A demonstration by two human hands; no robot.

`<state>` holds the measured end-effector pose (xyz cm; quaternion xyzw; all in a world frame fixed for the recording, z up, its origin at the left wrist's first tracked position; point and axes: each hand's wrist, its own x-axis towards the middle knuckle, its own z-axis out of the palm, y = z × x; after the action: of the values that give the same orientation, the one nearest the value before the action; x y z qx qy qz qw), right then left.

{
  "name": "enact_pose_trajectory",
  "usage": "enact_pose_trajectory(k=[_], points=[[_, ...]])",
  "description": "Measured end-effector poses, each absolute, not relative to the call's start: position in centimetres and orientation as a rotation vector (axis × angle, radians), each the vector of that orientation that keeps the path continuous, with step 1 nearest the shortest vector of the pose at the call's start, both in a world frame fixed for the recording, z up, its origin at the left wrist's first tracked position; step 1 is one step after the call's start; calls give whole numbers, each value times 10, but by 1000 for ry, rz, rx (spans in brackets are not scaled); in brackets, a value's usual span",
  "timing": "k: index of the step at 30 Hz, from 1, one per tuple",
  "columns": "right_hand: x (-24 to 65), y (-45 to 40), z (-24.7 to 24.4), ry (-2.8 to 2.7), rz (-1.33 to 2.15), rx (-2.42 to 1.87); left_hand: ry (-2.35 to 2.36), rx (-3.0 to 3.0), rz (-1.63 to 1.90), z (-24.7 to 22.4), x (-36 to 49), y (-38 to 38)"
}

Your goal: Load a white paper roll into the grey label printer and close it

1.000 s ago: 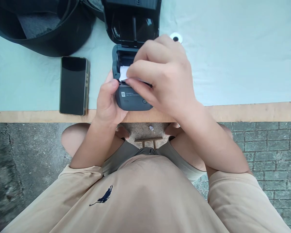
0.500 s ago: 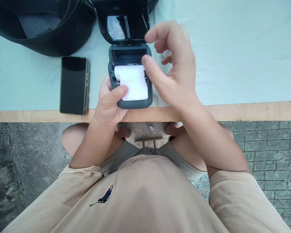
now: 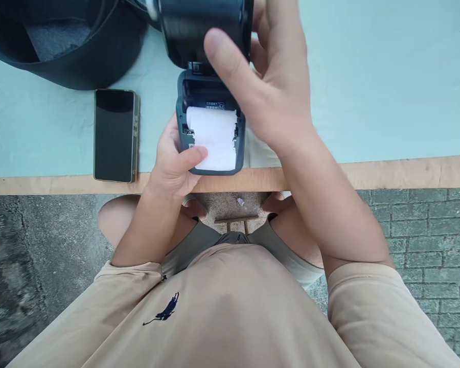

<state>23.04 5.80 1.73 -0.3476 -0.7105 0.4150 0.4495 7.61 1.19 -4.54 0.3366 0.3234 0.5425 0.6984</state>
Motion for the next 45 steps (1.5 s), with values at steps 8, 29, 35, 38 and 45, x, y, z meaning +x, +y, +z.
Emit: enact_pose_trajectory(k=[8,29,35,38,45], points=[[238,50,15,-2050,510,-881,691,724,1236,-47,77,13],[250,50,-2,-1766,1418,-992,712,957,1256,-60,76,14],[244,43,5,-1806,1342,-955,685,910,1199,-49,74,9],[242,37,9,-1837,1265,-966,612,821,1201,-44,74,8],[236,31,13,-1670,1210,-999,734,898,1163,-25,87,0]])
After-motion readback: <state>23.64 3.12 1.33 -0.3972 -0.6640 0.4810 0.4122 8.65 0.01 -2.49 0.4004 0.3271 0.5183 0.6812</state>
